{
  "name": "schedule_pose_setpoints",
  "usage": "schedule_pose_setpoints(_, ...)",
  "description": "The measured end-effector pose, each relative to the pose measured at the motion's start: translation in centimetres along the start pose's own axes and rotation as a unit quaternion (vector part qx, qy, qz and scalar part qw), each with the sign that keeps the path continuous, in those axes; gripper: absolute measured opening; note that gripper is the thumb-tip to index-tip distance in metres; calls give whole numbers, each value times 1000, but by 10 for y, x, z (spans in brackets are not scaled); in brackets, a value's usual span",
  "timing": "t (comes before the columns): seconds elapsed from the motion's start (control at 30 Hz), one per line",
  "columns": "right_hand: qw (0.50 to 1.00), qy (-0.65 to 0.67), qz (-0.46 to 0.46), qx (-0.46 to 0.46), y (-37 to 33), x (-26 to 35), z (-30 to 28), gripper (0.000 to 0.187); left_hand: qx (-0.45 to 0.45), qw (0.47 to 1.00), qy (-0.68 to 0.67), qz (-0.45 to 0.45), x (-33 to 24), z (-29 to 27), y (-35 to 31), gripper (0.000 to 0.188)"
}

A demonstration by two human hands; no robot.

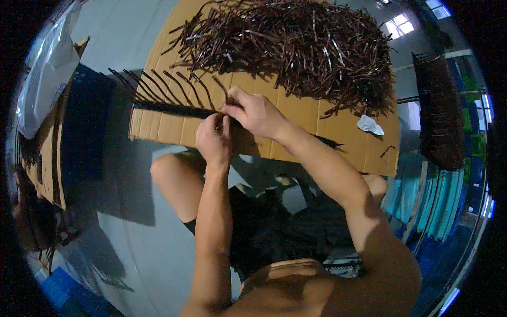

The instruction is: The person sits on the floor and repeatedly picks up thin dark bristles from a pile on a cardboard sheet, inserting them one by one into a black strip. The person occasionally lifts the strip to check alignment and continues adding bristles until the strip is full.

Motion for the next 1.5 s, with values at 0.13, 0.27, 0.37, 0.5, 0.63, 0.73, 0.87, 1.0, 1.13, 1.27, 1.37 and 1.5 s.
schedule_pose_setpoints(0.13, 978, -200, 8, -55, 2, -49, -74, 18, 25, 989, 8, -144, 5, -10, 14, 19)
schedule_pose_setpoints(0.27, 878, -479, -21, -21, 4, -75, -72, 12, -16, 989, -96, -108, -1, -10, 10, 21)
schedule_pose_setpoints(0.37, 803, -595, -34, 16, 10, -84, -54, 8, 40, 990, -94, -101, -3, 4, 5, 21)
schedule_pose_setpoints(0.5, 867, -485, -105, -43, 5, -56, -57, 8, 21, 993, -77, -84, 4, 4, 3, 19)
schedule_pose_setpoints(0.63, 941, -315, -3, -122, -10, -39, -70, 11, 14, 994, -75, -72, 2, 2, 4, 19)
schedule_pose_setpoints(0.73, 943, -278, 112, -143, -20, -59, -89, 14, 16, 995, -71, -72, -1, 1, 4, 19)
schedule_pose_setpoints(0.87, 914, 76, 352, -187, -54, -97, -95, 16, 4, 996, -68, -58, -5, 1, 7, 18)
schedule_pose_setpoints(1.0, 817, 414, 400, -39, -62, -72, -54, 17, 14, 995, -62, -72, -2, 1, 4, 18)
schedule_pose_setpoints(1.13, 814, 463, 352, -2, -37, -50, -28, 20, -13, 997, -57, -42, 2, -3, 2, 17)
schedule_pose_setpoints(1.27, 966, 171, 164, -107, -6, -38, -21, 28, -19, 998, -44, -26, -5, 4, 6, 14)
schedule_pose_setpoints(1.37, 969, 178, 100, -138, -2, -20, 0, 21, -29, 999, -31, -21, -4, 2, 5, 11)
schedule_pose_setpoints(1.5, 974, 161, 111, -113, -4, -13, 5, 21, -3, 1000, -9, -30, -4, 3, 5, 11)
Point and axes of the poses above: each hand's wrist, its own y-axis towards the middle knuckle, its own z-axis out of the palm, x = y × z, the point moved 8 cm from there along y, towards the middle knuckle, and after that the axes turned 1 degree about -y, right-handed, at the moved point
